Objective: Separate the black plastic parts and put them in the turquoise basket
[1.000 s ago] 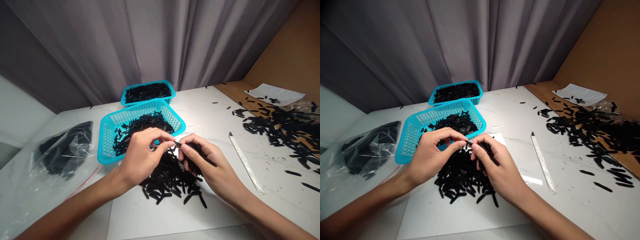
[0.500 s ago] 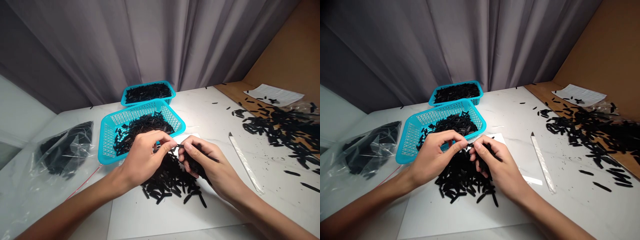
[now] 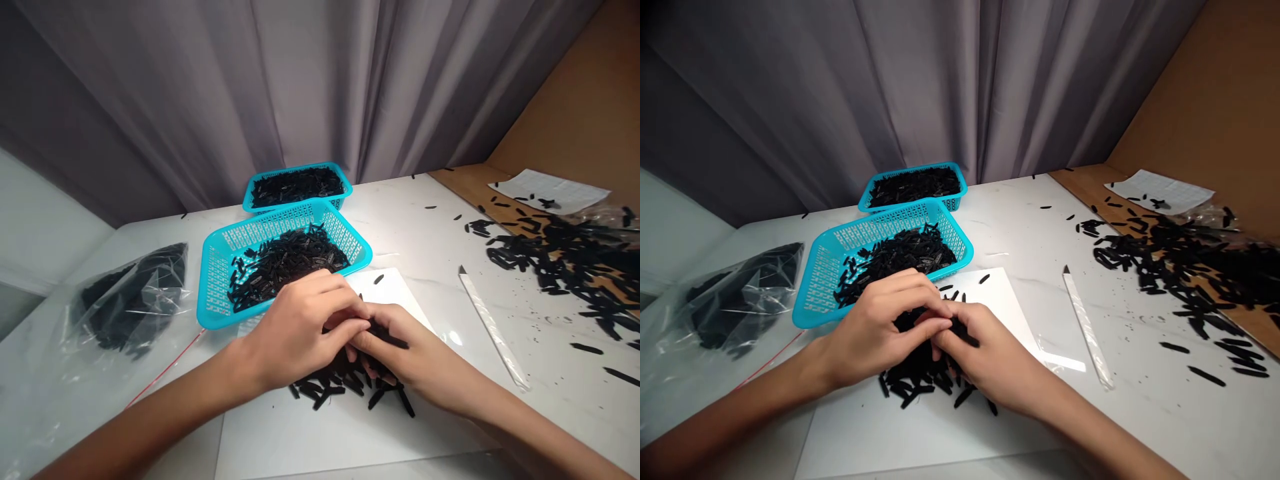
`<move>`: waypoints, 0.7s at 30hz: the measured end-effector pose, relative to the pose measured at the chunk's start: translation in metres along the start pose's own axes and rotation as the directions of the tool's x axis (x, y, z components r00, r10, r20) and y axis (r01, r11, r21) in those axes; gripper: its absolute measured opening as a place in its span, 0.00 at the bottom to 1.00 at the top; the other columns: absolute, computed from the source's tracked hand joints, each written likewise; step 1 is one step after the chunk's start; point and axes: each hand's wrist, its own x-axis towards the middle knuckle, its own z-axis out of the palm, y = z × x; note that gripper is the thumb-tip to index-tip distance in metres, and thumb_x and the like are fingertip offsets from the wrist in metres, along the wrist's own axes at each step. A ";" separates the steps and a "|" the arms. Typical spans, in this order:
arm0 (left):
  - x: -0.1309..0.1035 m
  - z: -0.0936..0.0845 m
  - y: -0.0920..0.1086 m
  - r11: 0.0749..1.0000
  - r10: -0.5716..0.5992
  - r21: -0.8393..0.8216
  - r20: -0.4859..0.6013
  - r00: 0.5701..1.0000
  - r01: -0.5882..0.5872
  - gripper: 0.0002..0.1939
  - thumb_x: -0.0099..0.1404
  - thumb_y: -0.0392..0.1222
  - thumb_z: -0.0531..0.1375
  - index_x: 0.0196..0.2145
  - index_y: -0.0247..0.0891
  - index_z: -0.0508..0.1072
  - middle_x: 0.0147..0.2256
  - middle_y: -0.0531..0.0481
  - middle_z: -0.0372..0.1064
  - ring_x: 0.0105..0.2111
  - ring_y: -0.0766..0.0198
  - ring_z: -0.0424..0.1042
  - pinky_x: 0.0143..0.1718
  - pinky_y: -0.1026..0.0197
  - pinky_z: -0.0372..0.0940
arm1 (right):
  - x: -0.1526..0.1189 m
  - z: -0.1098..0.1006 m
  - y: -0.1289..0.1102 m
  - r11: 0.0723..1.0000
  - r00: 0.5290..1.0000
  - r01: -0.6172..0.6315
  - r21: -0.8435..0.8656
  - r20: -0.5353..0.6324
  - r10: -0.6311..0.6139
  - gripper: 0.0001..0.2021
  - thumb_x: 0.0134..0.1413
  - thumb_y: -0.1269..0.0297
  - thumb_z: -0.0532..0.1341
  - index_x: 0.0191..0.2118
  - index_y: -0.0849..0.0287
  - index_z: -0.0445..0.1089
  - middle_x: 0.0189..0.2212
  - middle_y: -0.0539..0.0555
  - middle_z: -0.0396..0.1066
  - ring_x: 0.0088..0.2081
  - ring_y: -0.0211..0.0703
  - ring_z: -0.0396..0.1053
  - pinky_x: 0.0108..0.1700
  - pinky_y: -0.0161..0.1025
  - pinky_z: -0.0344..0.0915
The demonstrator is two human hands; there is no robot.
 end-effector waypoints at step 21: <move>0.009 -0.008 0.000 0.864 -0.463 -0.277 -0.103 0.881 0.421 0.05 0.65 0.40 0.62 0.32 0.39 0.74 0.31 0.55 0.73 0.32 0.67 0.70 0.31 0.63 0.61 | 0.003 -0.008 -0.005 0.988 0.977 0.085 0.131 -0.207 -0.056 0.14 0.65 0.52 0.58 0.33 0.56 0.65 0.27 0.48 0.66 0.23 0.34 0.62 0.20 0.29 0.57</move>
